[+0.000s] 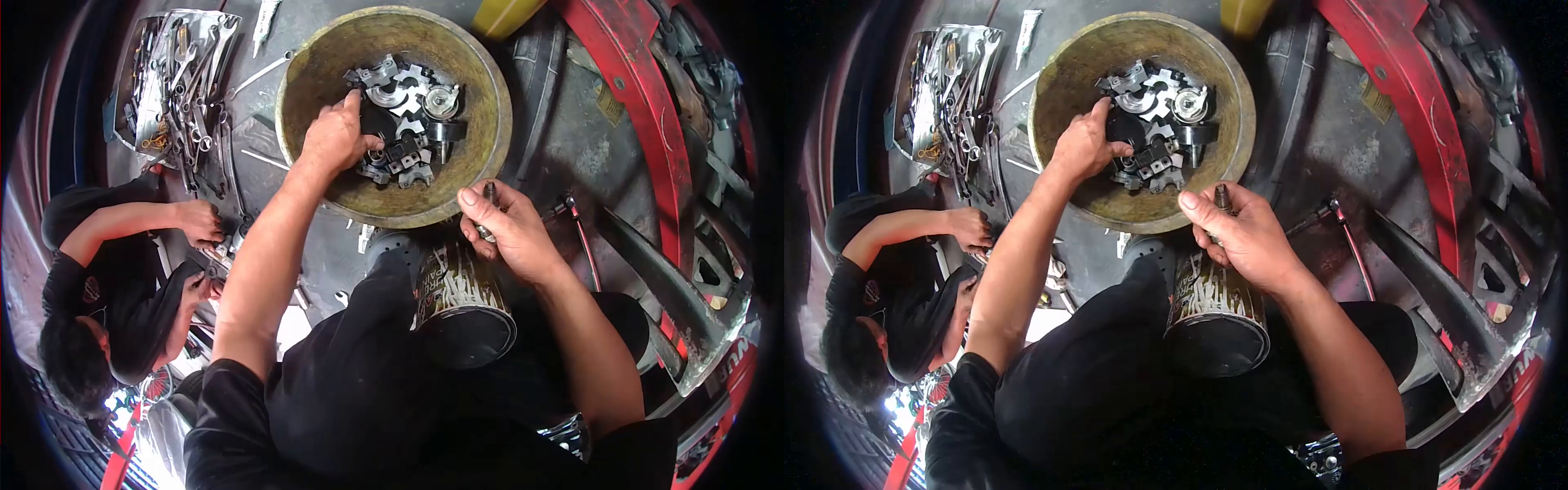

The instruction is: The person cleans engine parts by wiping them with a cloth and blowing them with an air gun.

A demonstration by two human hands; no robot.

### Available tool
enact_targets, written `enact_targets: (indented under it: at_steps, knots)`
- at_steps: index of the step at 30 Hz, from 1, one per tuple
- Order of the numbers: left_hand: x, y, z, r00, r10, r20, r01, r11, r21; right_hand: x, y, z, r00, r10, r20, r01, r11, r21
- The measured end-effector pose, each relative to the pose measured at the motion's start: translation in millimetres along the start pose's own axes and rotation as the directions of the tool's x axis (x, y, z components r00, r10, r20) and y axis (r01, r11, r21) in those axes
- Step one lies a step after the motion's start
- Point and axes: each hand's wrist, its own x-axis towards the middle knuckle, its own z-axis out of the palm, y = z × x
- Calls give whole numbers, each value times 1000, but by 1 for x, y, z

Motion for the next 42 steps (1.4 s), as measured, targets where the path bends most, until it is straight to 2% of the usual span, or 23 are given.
enact_targets:
  at_steps: [2, 4, 6, 7, 8, 10, 14, 16, 17, 20, 21, 22, 24, 26, 28, 30, 32, 34, 36, 38, 40, 41, 42]
  knots:
    - [7, -5, 2, 980, -66, 189, 92, 986, -136, -2, 1, 0, 1000, 5, 8, -5, 1000, 21]
    - [12, -12, -1, 984, -13, 177, 44, 985, -168, -1, 1, 1, 1000, -25, -5, 25, 1000, -13]
    - [16, -3, -20, 972, -55, 227, 91, 984, -152, -2, 1, -1, 999, -43, -12, 43, 999, 5]
    - [18, -7, -23, 996, 23, 86, -13, 993, -121, -3, 2, -2, 998, -59, -12, 60, 998, 22]
    - [26, -15, -21, 998, 60, 23, -58, 996, -70, -4, 2, -2, 999, -51, -13, 52, 998, 24]
    - [37, -20, -29, 994, 82, -71, -74, 992, 106, -3, 1, -2, 997, -58, -59, 60, 998, 30]
    - [38, -15, -31, 979, 151, -135, -120, 970, 211, -4, -4, 1, 997, -53, -49, 53, 998, 13]
    - [34, -11, -36, 895, 311, -319, -218, 930, 295, -4, -4, 1, 997, -72, -39, 74, 997, 29]
    - [28, -7, -36, 895, 315, -315, -223, 930, 293, -5, -2, 1, 996, -87, -31, 88, 995, 45]
    - [5, 5, -38, 894, 58, -445, -1, 992, 128, -9, -2, 0, 994, -108, -34, 110, 993, 43]
    - [-2, 12, -32, 948, -135, -288, 150, 988, 31, -9, -3, -1, 993, -116, -35, 118, 992, 45]
    - [-8, 16, -20, 945, -310, -106, 307, 951, -40, -9, -3, -2, 994, -100, -31, 103, 989, 108]
    - [-17, 3, 20, 960, -274, 50, 278, 957, -83, -10, -2, -2, 995, -91, -31, 95, 981, 172]
    - [-13, 4, 36, 956, -280, 91, 283, 959, -27, -8, -2, 0, 995, -100, -18, 100, 937, 336]
    - [-12, 4, 40, 950, -298, 94, 302, 953, -29, -7, 0, -4, 992, -121, 27, 106, 941, 322]
    - [-11, 13, 32, 924, -373, 85, 375, 927, -2, -8, -2, -6, 992, -112, 51, 77, 887, 455]
    - [-6, 14, 30, 881, -464, 93, 469, 882, -49, -8, -1, -12, 986, -147, 79, 89, 864, 496]
    - [3, -3, 44, 889, -429, 160, 430, 902, 30, -7, -6, -14, 982, -175, 71, 99, 796, 597]
    - [4, 7, 28, 844, -490, 219, 495, 868, 35, -5, -8, -19, 976, -211, 60, 130, 776, 617]
    - [-3, 18, -3, 817, -475, 326, 474, 876, 90, -7, -15, -21, 962, -266, 66, 144, 694, 705]
    - [-17, 18, -24, 866, -366, 341, 340, 931, 136, -14, -23, -21, 956, -291, 40, 181, 690, 701]
    - [-31, 11, -32, 928, -221, 301, 185, 972, 143, -23, -30, -19, 947, -320, 4, 217, 650, 728]
    - [-39, 26, -64, 903, -250, 350, 273, 962, -18, -33, -38, -16, 936, -350, -36, 255, 605, 754]
